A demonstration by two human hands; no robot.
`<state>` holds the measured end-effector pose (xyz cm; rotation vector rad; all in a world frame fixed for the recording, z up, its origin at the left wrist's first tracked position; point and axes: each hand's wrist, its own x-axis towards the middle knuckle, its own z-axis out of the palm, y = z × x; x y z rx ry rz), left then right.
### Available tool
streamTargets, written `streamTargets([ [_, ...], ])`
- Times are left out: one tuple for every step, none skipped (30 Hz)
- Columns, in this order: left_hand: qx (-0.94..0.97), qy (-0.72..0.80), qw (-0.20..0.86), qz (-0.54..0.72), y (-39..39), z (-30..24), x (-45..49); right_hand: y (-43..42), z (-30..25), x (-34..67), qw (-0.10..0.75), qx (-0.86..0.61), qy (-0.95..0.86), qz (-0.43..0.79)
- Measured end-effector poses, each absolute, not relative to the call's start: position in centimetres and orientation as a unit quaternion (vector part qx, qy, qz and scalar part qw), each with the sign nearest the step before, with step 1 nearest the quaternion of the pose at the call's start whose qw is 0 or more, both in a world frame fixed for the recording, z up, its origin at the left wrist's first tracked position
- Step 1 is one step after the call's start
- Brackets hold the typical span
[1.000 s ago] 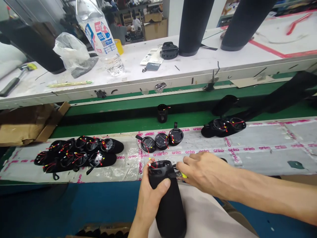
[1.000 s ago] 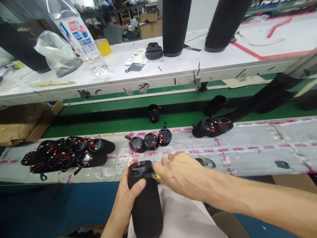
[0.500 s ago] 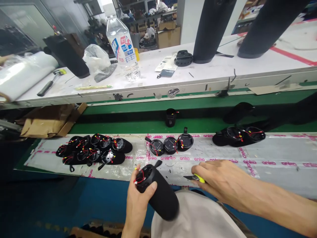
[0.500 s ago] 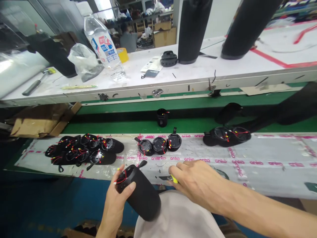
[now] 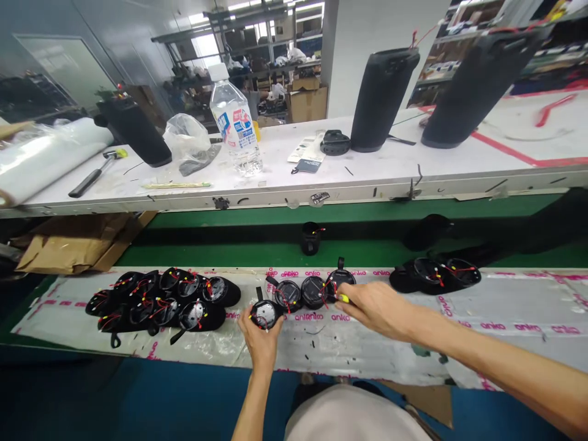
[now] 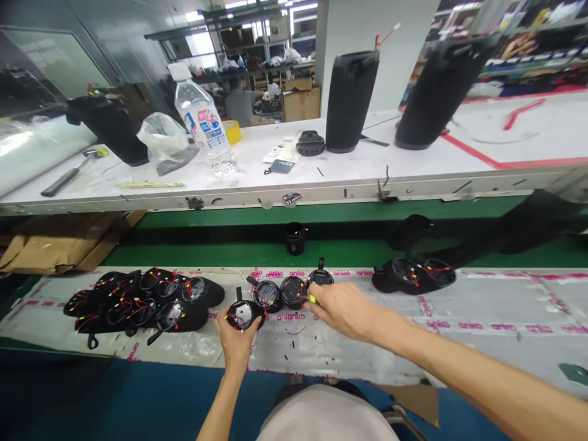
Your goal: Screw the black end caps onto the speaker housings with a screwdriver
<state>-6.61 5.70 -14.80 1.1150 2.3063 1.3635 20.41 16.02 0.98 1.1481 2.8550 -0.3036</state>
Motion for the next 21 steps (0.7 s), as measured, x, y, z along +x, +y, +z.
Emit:
streamTargets([
  [0.387, 0.785, 0.118, 0.469, 5.9, -15.1, -6.6, 17.6, 0.9, 19.8, 0.031, 0.389, 0.915, -0.098],
  [0.391, 0.782, 0.118, 0.471, 5.9, -15.3, -6.7, 19.2, 0.7, 19.1, 0.040, 0.407, 0.907, -0.097],
  [0.394, 0.781, 0.119, 0.470, 6.0, -15.4, -6.7, 21.0, 0.5, 18.3, 0.047, 0.426, 0.899, -0.092],
  [0.395, 0.780, 0.120, 0.469, 6.0, -15.4, -6.8, 22.9, 0.2, 17.5, 0.057, 0.443, 0.891, -0.086],
  [0.396, 0.781, 0.121, 0.468, 5.9, -15.5, -6.9, 24.7, -0.2, 16.6, 0.062, 0.447, 0.889, -0.080],
  [0.399, 0.781, 0.126, 0.464, 5.9, -15.4, -7.0, 26.5, -0.6, 15.6, 0.063, 0.449, 0.888, -0.075],
  [0.403, 0.781, 0.134, 0.458, 5.7, -15.4, -7.1, 28.1, -1.2, 14.6, 0.064, 0.447, 0.889, -0.070],
  [0.406, 0.781, 0.148, 0.451, 5.5, -15.3, -7.2, 29.6, -1.8, 13.6, 0.065, 0.446, 0.890, -0.066],
  [0.406, 0.783, 0.163, 0.443, 5.3, -15.2, -7.2, 30.8, -2.5, 12.7, 0.067, 0.445, 0.891, -0.063],
  [0.400, 0.786, 0.178, 0.436, 4.9, -15.1, -7.3, 31.8, -3.3, 11.8, 0.070, 0.446, 0.890, -0.061],
  [0.391, 0.791, 0.190, 0.430, 4.4, -15.0, -7.4, 32.5, -4.1, 11.0, 0.073, 0.448, 0.889, -0.060],
  [0.379, 0.796, 0.200, 0.427, 3.9, -14.8, -7.4, 33.1, -4.9, 10.4, 0.076, 0.451, 0.887, -0.059],
  [0.364, 0.803, 0.206, 0.425, 3.2, -14.6, -7.5, 33.4, -5.6, 9.9, 0.079, 0.456, 0.885, -0.059],
  [0.346, 0.811, 0.210, 0.423, 2.4, -14.4, -7.6, 33.7, -6.2, 9.5, 0.080, 0.460, 0.882, -0.060],
  [0.325, 0.820, 0.212, 0.421, 1.6, -14.2, -7.6, 33.9, -6.7, 9.1, 0.080, 0.463, 0.880, -0.062],
  [0.302, 0.829, 0.216, 0.419, 0.8, -13.9, -7.6, 34.1, -7.1, 8.9, 0.080, 0.465, 0.879, -0.066],
  [0.277, 0.837, 0.219, 0.417, 0.1, -13.6, -7.6, 34.3, -7.2, 8.8, 0.079, 0.466, 0.878, -0.069],
  [0.252, 0.845, 0.222, 0.417, -0.6, -13.4, -7.6, 34.4, -7.2, 8.8, 0.077, 0.467, 0.878, -0.073],
  [0.232, 0.850, 0.221, 0.419, -1.2, -13.1, -7.5, 34.5, -6.9, 8.8, 0.073, 0.468, 0.878, -0.076],
  [0.222, 0.851, 0.217, 0.423, -1.6, -12.9, -7.4, 34.5, -6.5, 8.9, 0.066, 0.469, 0.877, -0.077],
  [0.222, 0.849, 0.210, 0.431, -1.9, -12.6, -7.2, 34.4, -6.0, 9.0, 0.056, 0.468, 0.878, -0.077],
])
